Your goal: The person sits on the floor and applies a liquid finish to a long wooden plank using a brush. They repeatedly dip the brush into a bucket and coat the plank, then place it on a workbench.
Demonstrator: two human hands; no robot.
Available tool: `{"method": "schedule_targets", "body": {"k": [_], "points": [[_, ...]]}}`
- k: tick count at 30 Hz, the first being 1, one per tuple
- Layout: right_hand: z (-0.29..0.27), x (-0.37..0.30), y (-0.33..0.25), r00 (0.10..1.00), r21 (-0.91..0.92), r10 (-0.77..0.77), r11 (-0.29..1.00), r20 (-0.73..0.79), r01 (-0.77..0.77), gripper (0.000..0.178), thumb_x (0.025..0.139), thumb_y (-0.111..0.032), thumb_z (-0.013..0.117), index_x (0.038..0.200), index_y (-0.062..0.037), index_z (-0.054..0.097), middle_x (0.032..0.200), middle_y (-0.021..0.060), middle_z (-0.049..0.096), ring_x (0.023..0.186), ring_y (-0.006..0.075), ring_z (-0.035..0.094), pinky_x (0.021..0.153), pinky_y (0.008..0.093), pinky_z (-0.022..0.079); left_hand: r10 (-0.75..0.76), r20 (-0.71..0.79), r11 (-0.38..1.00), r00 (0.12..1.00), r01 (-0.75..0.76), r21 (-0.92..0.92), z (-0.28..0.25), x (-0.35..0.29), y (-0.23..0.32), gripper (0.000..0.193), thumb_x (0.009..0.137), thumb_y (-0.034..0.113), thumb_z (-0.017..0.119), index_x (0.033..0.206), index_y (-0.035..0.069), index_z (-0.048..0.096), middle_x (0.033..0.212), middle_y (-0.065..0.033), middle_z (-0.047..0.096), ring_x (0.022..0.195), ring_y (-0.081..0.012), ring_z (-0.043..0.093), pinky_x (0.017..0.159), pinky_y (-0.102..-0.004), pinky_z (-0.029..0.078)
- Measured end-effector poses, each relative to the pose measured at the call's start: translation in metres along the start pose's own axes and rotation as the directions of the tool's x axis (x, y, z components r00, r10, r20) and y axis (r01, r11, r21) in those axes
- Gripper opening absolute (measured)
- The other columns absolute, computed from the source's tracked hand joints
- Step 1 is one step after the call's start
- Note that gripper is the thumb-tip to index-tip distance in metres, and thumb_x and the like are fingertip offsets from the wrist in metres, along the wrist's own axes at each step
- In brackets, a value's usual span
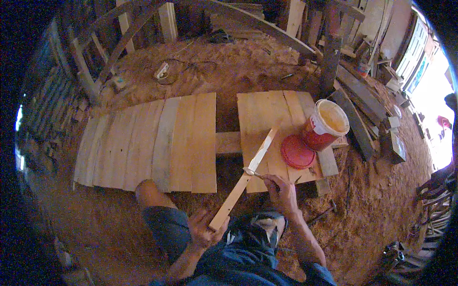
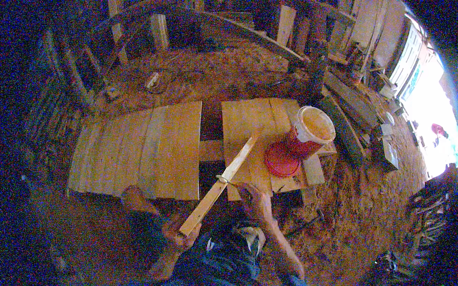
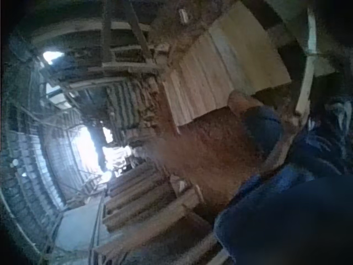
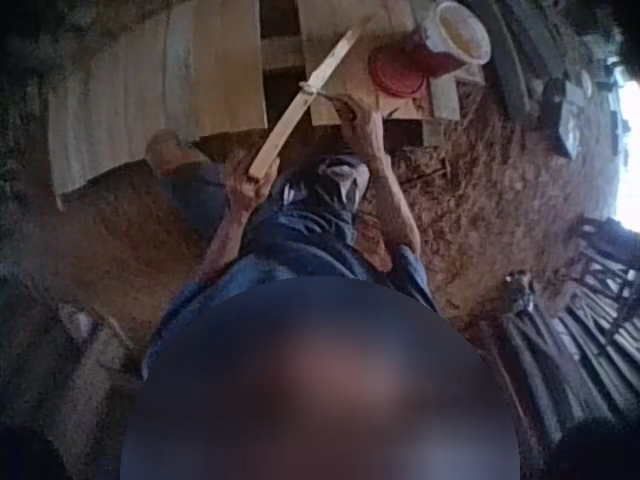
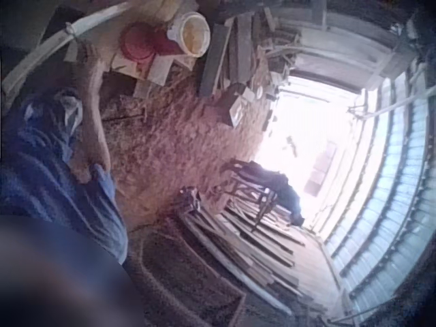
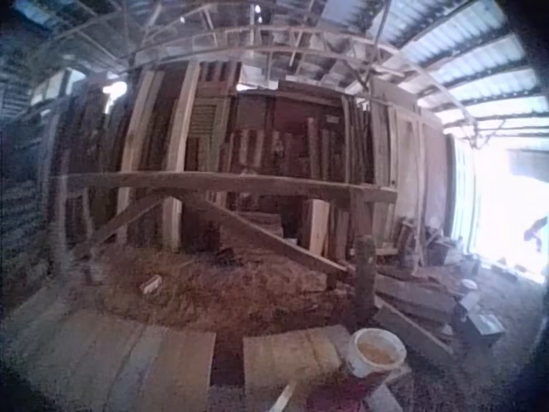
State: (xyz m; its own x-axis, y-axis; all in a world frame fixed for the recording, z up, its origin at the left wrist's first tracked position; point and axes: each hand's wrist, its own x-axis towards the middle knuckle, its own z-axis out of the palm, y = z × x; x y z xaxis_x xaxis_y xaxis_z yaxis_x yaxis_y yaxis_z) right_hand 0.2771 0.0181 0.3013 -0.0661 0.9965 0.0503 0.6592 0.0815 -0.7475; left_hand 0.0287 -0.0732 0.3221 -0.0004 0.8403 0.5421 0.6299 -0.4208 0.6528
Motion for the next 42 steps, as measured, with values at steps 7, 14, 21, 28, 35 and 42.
{"method": "schedule_targets", "body": {"k": [7,14,21,28,35,42], "points": [[0.005,-0.050,-0.034,0.881,-0.292,-0.454,0.868,-0.133,0.402,0.023,0.086,-0.001,0.062,0.108,-0.0047,0.070,0.085,0.0149,0.067,0.073,0.0340,0.064,0.065,0.0408,0.052,0.016,-0.033,0.999,0.999,-0.015,0.030,0.000,-0.002,-0.004,0.030,0.073,0.018,0.080,0.097,0.003,0.072,0.086,-0.0096,0.070,0.068,-0.0265,0.064,0.062,-0.0361,0.054],[-0.006,0.002,-0.019,0.972,-0.146,-0.125,0.985,-0.201,0.096,0.017,0.092,-0.013,0.063,0.105,-0.0056,0.071,0.087,0.0156,0.070,0.077,0.0328,0.066,0.067,0.0402,0.053,0.043,-0.016,0.996,0.999,-0.042,0.073,0.002,-0.008,-0.005,0.028,0.073,0.020,0.080,0.093,0.003,0.071,0.084,-0.0100,0.069,0.068,-0.0269,0.062,0.062,-0.0367,0.052],[-0.001,-0.038,-0.043,0.960,-0.094,-0.278,0.957,-0.027,0.274,0.016,0.091,-0.010,0.063,0.104,-0.0048,0.071,0.088,0.0154,0.070,0.071,0.0321,0.067,0.065,0.0389,0.054,0.105,-0.035,0.993,0.994,-0.102,0.063,0.001,-0.006,-0.012,0.035,0.073,0.020,0.081,0.101,0.001,0.072,0.081,-0.0098,0.067,0.065,-0.0246,0.061,0.060,-0.0366,0.051],[0.012,-0.087,-0.081,0.969,0.008,-0.240,0.970,-0.050,0.241,0.018,0.087,-0.002,0.065,0.104,-0.0054,0.071,0.083,0.0139,0.070,0.067,0.0276,0.068,0.060,0.0362,0.055,-0.046,0.025,0.998,0.999,0.045,0.037,0.004,-0.014,-0.013,0.043,0.073,0.023,0.081,0.108,0.000,0.071,0.077,-0.0101,0.063,0.063,-0.0250,0.060,0.058,-0.0375,0.051],[0.012,-0.074,-0.089,0.973,-0.024,-0.211,0.977,-0.089,0.210,0.012,0.087,-0.004,0.068,0.098,-0.0038,0.071,0.085,0.0158,0.071,0.071,0.0290,0.070,0.063,0.0360,0.055,0.000,0.002,1.000,1.000,0.000,0.031,0.005,-0.014,-0.018,0.044,0.073,0.025,0.080,0.109,0.001,0.071,0.078,-0.0093,0.063,0.063,-0.0265,0.059,0.058,-0.0381,0.051],[0.014,-0.092,-0.090,0.927,-0.061,-0.376,0.925,0.013,0.376,0.012,0.086,-0.002,0.068,0.097,-0.0036,0.071,0.084,0.0161,0.070,0.075,0.0296,0.070,0.063,0.0364,0.055,0.028,-0.028,1.000,0.999,-0.028,-0.007,0.006,-0.018,-0.024,0.046,0.074,0.030,0.079,0.109,0.000,0.071,0.080,-0.0105,0.063,0.066,-0.0277,0.059,0.060,-0.0388,0.052]]}}
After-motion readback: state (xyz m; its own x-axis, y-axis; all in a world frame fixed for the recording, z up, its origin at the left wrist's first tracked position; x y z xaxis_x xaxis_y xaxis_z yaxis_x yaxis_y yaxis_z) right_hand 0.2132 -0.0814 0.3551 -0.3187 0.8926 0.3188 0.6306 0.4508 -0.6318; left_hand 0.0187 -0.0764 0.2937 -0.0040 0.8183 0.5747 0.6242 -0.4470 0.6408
